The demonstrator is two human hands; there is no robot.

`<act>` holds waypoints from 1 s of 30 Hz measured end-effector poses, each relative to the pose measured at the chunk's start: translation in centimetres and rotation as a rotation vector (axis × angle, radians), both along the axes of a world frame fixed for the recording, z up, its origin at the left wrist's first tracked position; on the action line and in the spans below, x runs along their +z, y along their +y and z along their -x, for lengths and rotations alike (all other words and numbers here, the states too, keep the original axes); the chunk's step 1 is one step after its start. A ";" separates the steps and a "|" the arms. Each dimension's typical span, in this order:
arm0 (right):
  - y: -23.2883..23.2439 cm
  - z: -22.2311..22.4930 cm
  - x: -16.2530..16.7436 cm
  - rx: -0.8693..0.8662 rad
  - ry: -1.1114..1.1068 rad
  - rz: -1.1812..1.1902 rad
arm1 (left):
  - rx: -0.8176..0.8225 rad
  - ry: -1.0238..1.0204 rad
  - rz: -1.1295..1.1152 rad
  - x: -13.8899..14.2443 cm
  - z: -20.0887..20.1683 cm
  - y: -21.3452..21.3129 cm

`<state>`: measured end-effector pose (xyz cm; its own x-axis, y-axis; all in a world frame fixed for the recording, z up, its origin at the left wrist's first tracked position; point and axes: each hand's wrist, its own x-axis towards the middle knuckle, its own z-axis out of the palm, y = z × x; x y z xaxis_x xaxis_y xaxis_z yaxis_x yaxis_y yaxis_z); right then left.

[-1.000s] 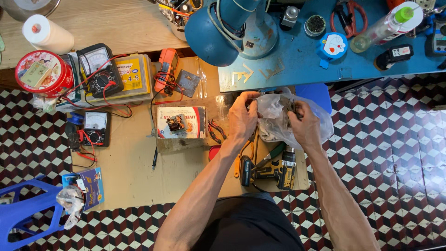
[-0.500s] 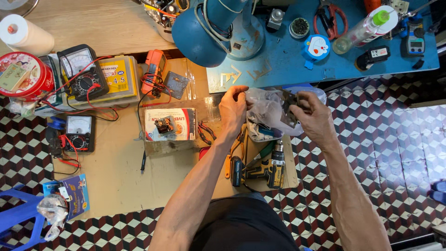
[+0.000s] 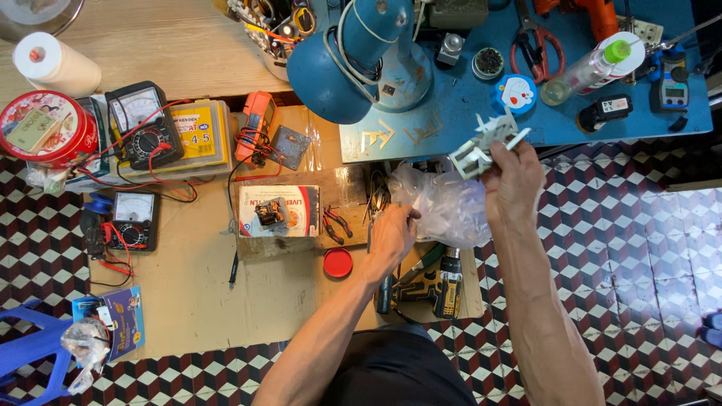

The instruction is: The person repeatedly picks small metal pieces from a plastic bag, places them onto a small electronic device on the table, and uses a caliper to measure the pieces. The person handles the device and pieces one at a time throughout the clip.

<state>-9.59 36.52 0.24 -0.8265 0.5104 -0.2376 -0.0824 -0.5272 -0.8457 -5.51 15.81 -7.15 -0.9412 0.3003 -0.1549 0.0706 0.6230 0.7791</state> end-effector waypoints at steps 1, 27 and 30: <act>-0.9 1.6 -0.2 -0.029 -0.026 0.032 | -0.002 -0.010 -0.039 -0.2 -0.6 0.0; -5.3 3.8 -3.8 0.207 -0.172 -1.109 | 0.190 -0.233 -0.380 2.7 -2.8 -5.9; -8.1 4.2 -4.5 0.245 -0.110 -1.427 | 0.254 -0.492 -0.343 2.5 -4.2 -7.0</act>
